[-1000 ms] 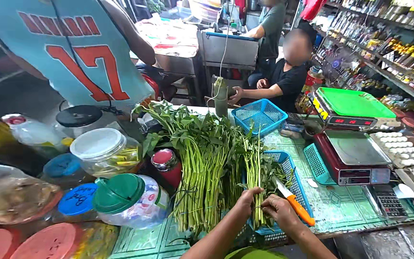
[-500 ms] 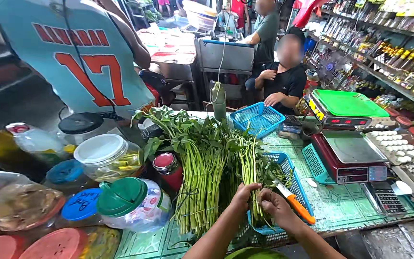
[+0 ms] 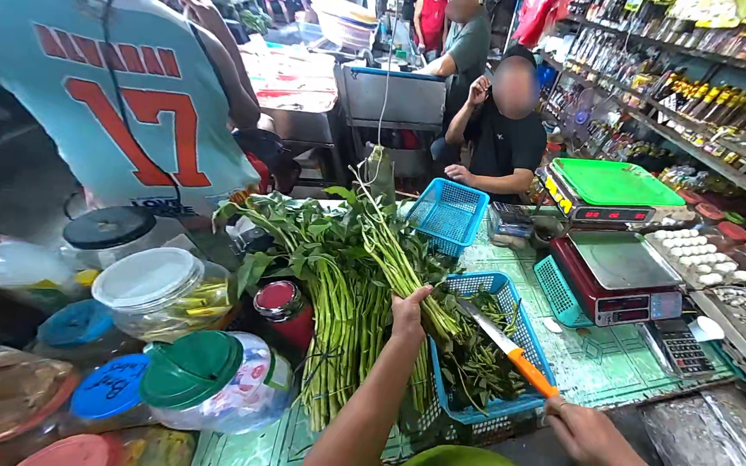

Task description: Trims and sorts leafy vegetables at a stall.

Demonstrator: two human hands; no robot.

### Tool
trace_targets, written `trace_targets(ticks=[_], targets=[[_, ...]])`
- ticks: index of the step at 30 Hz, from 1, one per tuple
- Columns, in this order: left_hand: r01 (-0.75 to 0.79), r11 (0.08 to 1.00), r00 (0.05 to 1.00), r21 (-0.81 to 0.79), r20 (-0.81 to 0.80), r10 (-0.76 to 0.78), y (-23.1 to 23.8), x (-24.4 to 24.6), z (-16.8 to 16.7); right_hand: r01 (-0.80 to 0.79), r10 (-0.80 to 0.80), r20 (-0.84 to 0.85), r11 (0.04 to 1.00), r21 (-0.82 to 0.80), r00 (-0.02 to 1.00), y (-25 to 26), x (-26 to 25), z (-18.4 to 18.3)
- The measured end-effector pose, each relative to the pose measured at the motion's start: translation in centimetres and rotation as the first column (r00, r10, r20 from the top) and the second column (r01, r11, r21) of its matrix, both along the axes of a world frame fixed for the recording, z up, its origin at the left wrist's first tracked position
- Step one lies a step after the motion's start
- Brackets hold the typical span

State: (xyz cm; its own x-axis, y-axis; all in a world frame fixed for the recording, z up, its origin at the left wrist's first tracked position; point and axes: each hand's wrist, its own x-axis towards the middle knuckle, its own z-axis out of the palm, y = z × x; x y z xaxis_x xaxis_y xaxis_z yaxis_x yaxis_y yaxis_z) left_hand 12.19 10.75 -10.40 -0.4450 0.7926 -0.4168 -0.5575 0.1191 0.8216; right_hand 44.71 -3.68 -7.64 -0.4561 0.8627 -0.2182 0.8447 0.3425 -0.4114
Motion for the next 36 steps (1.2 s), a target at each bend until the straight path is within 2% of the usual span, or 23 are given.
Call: trace_targets(ticks=[1, 3, 5, 7, 9, 11, 13, 15, 17, 19, 20, 22, 24, 28, 30, 33, 34, 35, 36], targets=[[0.039, 0.999, 0.999, -0.014, -0.033, -0.04, -0.5, 0.2, -0.2, 0.101, -0.102, -0.014, 0.994, -0.043, 0.995, 0.4, 1.4, -0.8], [0.141, 0.989, 0.984, -0.04, -0.103, -0.145, -2.4, 1.6, -0.4, 0.286, -0.301, -0.187, 0.952, -0.105, 0.935, 1.3, 3.3, -2.5], [0.212, 0.976, 0.965, -0.059, -0.143, -0.218, -4.5, 3.9, -1.1, 0.379, -0.484, -0.425, 0.872, -0.31, 0.765, 2.1, 3.0, -2.8], [0.244, 0.966, 0.955, -0.089, -0.15, -0.255, -5.7, 6.5, -3.3, 0.316, -0.604, -0.591, 0.791, -0.524, 0.535, 3.0, 1.7, -3.0], [0.254, 0.951, 0.941, -0.175, -0.181, -0.285, -5.9, 8.6, -6.9, 0.176, -0.622, -0.649, 0.767, -0.617, 0.437, 4.2, 0.6, -4.0], [0.302, 0.896, 0.894, -0.325, -0.229, -0.385, -5.9, 9.4, -10.1, 0.04, -0.616, -0.66, 0.743, -0.668, 0.429, 5.4, -0.6, -4.9], [0.389, 0.804, 0.825, -0.451, -0.219, -0.522, -6.3, 9.2, -11.6, -0.049, -0.601, -0.64, 0.709, -0.703, 0.478, 6.5, -1.7, -5.3], [0.457, 0.764, 0.803, -0.456, -0.157, -0.575, -7.2, 8.5, -11.0, -0.054, -0.622, -0.627, 0.688, -0.723, 0.469, 7.4, -2.7, -5.4], [0.528, 0.759, 0.782, -0.382, -0.13, -0.609, -8.7, 7.5, -8.4, -0.055, -0.668, -0.627, 0.666, -0.744, 0.4, 7.9, -3.7, -5.2], [0.584, 0.772, 0.701, -0.251, -0.324, -0.636, -10.0, 6.5, -6.1, -0.127, -0.704, -0.644, 0.639, -0.758, 0.299, 8.4, -4.9, -5.2], [0.623, 0.758, 0.621, -0.195, -0.467, -0.63, -10.3, 6.1, -5.1, -0.161, -0.708, -0.654, 0.636, -0.755, 0.267, 8.4, -5.7, -5.2], [0.672, 0.73, 0.456, -0.129, -0.704, -0.544, -10.1, 6.0, -3.7, -0.222, -0.678, -0.696, 0.66, -0.718, 0.234, 8.3, -7.8, -5.0], [0.68, 0.727, 0.37, -0.096, -0.811, -0.453, -9.6, 6.9, -2.7, -0.224, -0.624, -0.745, 0.711, -0.667, 0.236, 8.1, -10.1, -4.6], [0.625, 0.781, 0.35, -0.016, -0.888, -0.299, -9.1, 9.0, -2.6, -0.094, -0.661, -0.741, 0.736, -0.671, 0.117, 8.6, -13.3, -4.1], [0.67, 0.742, 0.324, -0.005, -0.898, -0.299, -9.2, 9.1, -2.6, -0.007, -0.673, -0.736, 0.738, -0.675, 0.064, 9.8, -13.3, -4.7], [0.751, 0.659, 0.281, -0.043, -0.882, -0.378, -9.1, 8.3, -3.4, 0.12, -0.793, -0.589, 0.577, -0.808, -0.156, 12.5, -13.3, -5.3], [0.75, 0.657, 0.275, -0.078, -0.867, -0.416, -8.8, 7.8, -3.7, 0.18, -0.799, -0.58, 0.555, -0.812, -0.156, 13.4, -13.3, -6.0], [0.722, 0.681, 0.282, -0.121, -0.848, -0.449, -8.2, 7.1, -3.9, 0.279, -0.789, -0.608, 0.567, -0.775, -0.084, 14.2, -13.2, -7.3], [0.683, 0.705, 0.292, -0.191, -0.813, -0.504, -7.4, 6.2, -4.0, 0.382, -0.775, -0.628, 0.604, -0.7, 0.075, 15.0, -12.9, -9.0]])
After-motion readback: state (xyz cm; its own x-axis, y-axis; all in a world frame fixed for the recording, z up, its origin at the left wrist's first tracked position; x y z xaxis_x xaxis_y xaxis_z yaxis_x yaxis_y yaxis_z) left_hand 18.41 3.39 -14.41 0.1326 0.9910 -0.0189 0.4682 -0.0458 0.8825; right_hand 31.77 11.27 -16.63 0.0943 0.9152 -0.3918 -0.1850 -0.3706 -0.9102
